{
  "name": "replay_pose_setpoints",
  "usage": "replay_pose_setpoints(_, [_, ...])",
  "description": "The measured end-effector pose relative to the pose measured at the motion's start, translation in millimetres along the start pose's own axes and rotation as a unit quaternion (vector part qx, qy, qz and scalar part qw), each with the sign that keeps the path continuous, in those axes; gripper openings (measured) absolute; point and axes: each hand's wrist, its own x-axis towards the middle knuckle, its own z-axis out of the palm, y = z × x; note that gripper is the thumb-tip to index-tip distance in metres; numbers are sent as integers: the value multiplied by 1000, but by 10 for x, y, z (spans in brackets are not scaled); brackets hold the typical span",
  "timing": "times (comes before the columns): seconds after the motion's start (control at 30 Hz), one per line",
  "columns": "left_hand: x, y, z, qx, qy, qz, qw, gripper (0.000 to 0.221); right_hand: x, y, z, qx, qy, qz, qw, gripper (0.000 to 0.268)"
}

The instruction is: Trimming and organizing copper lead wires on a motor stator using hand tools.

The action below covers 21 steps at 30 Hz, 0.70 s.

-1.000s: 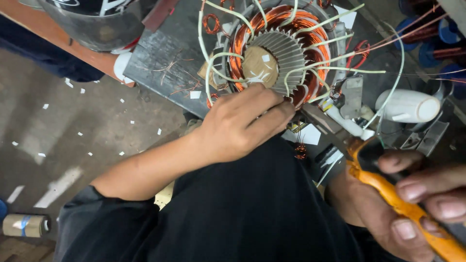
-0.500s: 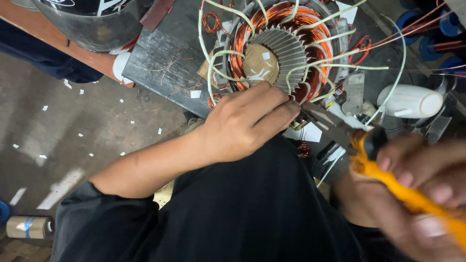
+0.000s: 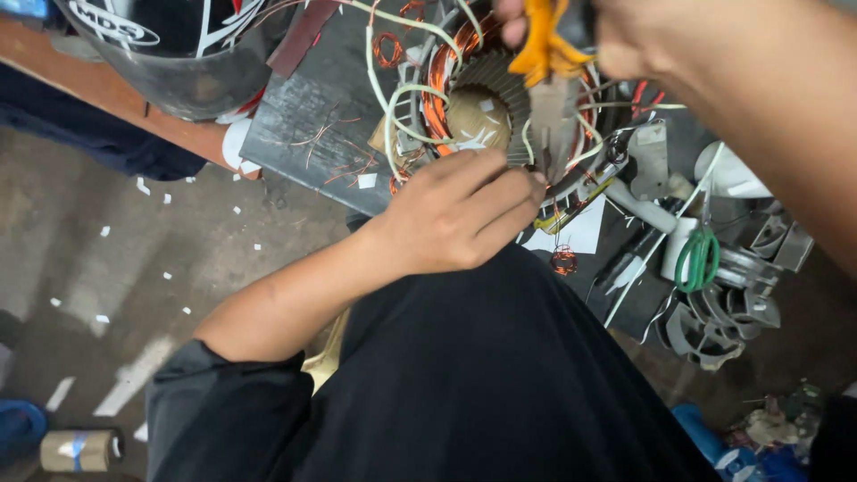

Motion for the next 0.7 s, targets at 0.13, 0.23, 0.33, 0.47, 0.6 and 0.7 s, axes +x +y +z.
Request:
replay_pose_setpoints(0.13, [-1,-22,16,14,-6,51,999,26,211,99,186,-50,11,79,996,18])
replay_pose_setpoints(0.23, [-5,-19,80,5,7,77,997,22,59,-9,539,-182,49,78,979,41])
replay_pose_setpoints(0.33, [14,-34,1,-19,-4,84,996,32,167,-1,437,-126,-38,133,982,49])
replay_pose_setpoints(0.47, [-80,-32,34,-2,8,64,998,38,220,38,-313,-88,-98,18,991,29])
replay_pose_setpoints(0.6, [-58,102,8,-22,-46,-100,994,14,-849,613,-1196,-434,329,100,832,27])
replay_pose_setpoints(0.7, [93,147,-29,-37,-100,-165,980,15,-1883,784,-847,-297,253,-153,908,24])
